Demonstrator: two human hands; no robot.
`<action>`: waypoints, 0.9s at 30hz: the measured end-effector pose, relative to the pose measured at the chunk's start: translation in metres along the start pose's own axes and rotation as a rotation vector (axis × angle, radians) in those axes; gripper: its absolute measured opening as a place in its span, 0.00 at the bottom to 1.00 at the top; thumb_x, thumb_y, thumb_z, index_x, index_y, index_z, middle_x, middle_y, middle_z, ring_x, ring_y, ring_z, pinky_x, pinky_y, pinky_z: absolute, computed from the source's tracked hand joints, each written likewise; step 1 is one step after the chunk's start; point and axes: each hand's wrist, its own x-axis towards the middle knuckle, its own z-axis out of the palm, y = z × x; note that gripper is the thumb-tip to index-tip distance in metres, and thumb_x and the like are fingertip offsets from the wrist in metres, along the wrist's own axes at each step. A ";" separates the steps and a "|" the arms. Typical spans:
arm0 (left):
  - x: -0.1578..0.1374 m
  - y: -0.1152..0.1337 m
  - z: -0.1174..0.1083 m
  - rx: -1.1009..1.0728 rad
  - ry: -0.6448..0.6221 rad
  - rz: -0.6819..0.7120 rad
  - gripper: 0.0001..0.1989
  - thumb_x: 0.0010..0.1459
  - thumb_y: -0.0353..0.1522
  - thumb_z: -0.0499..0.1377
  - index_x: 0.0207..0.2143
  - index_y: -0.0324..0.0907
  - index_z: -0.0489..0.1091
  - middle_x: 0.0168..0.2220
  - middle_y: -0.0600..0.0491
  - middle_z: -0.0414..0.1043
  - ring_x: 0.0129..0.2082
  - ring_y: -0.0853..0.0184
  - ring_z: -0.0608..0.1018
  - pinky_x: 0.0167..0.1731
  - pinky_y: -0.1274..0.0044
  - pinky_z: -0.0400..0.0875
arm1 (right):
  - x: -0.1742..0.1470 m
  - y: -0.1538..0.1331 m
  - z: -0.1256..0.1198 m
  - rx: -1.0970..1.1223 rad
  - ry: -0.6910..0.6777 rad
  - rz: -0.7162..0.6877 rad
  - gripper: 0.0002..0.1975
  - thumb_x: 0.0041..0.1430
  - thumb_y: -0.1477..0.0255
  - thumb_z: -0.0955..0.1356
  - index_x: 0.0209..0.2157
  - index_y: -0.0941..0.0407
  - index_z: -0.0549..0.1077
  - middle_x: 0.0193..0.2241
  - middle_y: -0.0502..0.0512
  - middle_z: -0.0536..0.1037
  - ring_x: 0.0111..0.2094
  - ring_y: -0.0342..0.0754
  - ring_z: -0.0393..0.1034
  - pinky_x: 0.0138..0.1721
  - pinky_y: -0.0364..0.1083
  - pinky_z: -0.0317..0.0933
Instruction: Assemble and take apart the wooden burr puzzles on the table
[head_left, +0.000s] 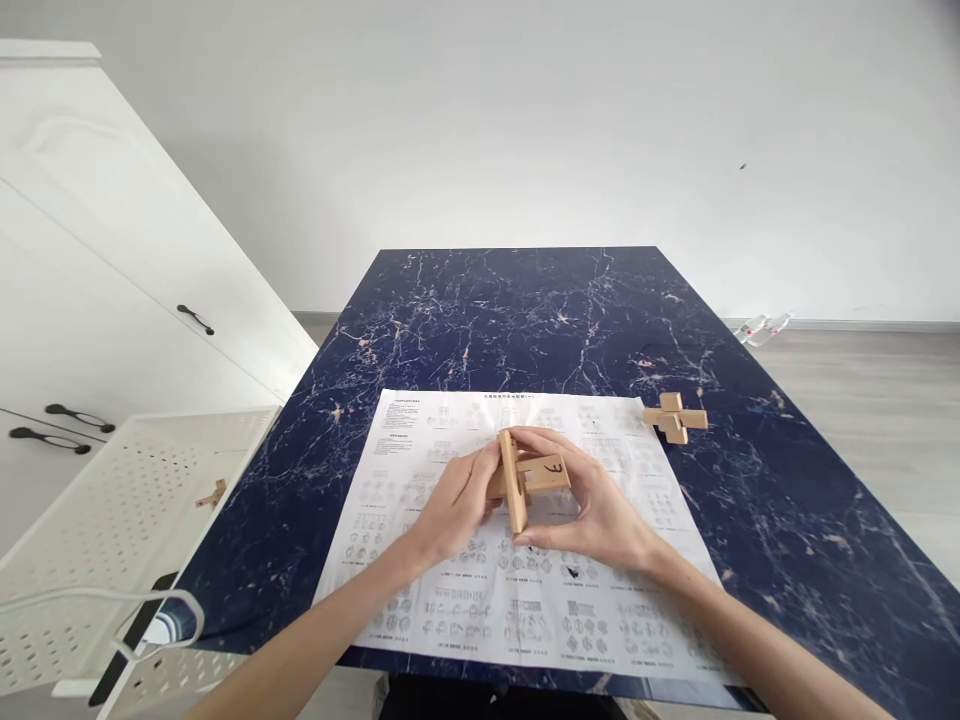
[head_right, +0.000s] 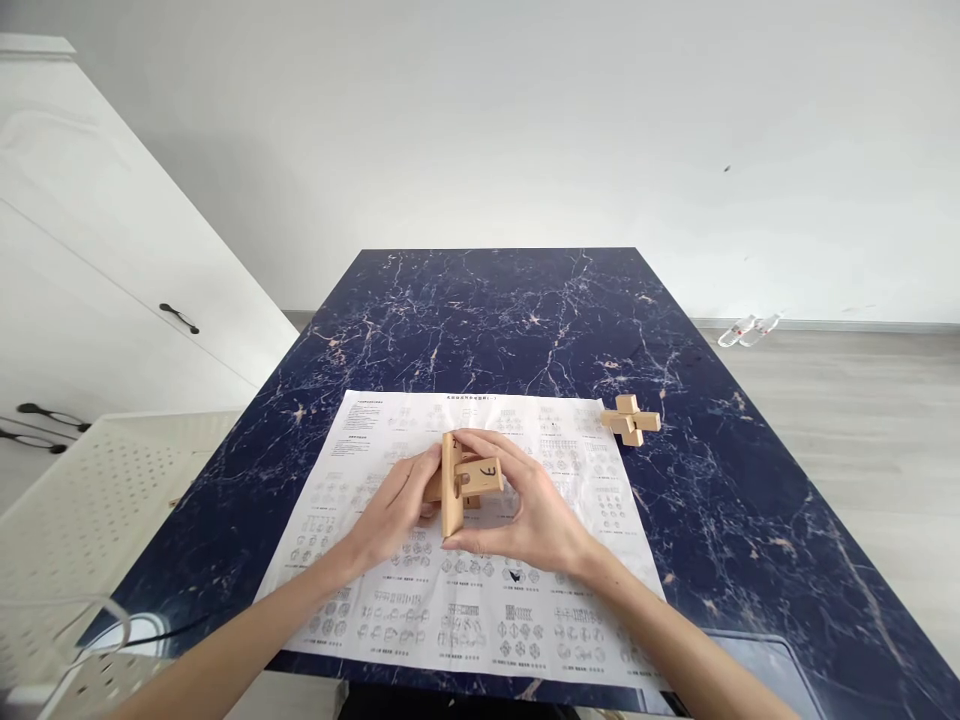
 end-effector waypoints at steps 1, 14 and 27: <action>0.000 0.000 0.000 -0.016 -0.012 -0.004 0.28 0.76 0.51 0.45 0.38 0.42 0.73 0.24 0.57 0.62 0.21 0.70 0.60 0.21 0.77 0.57 | 0.000 0.001 0.000 0.003 0.006 -0.001 0.47 0.53 0.60 0.83 0.70 0.42 0.65 0.69 0.60 0.69 0.69 0.66 0.64 0.69 0.70 0.60; 0.001 -0.005 0.007 0.109 0.073 0.125 0.26 0.77 0.48 0.43 0.37 0.43 0.70 0.27 0.55 0.68 0.25 0.66 0.69 0.28 0.73 0.65 | 0.000 0.004 0.003 -0.028 -0.009 0.009 0.48 0.52 0.56 0.83 0.71 0.42 0.64 0.69 0.60 0.68 0.69 0.66 0.64 0.68 0.70 0.62; 0.013 -0.007 -0.027 -0.195 0.286 0.074 0.25 0.74 0.54 0.49 0.33 0.45 0.54 0.26 0.62 0.54 0.19 0.75 0.54 0.21 0.81 0.54 | -0.003 0.024 -0.006 -0.512 -0.025 0.006 0.40 0.61 0.60 0.78 0.70 0.40 0.63 0.61 0.60 0.69 0.64 0.68 0.64 0.62 0.72 0.67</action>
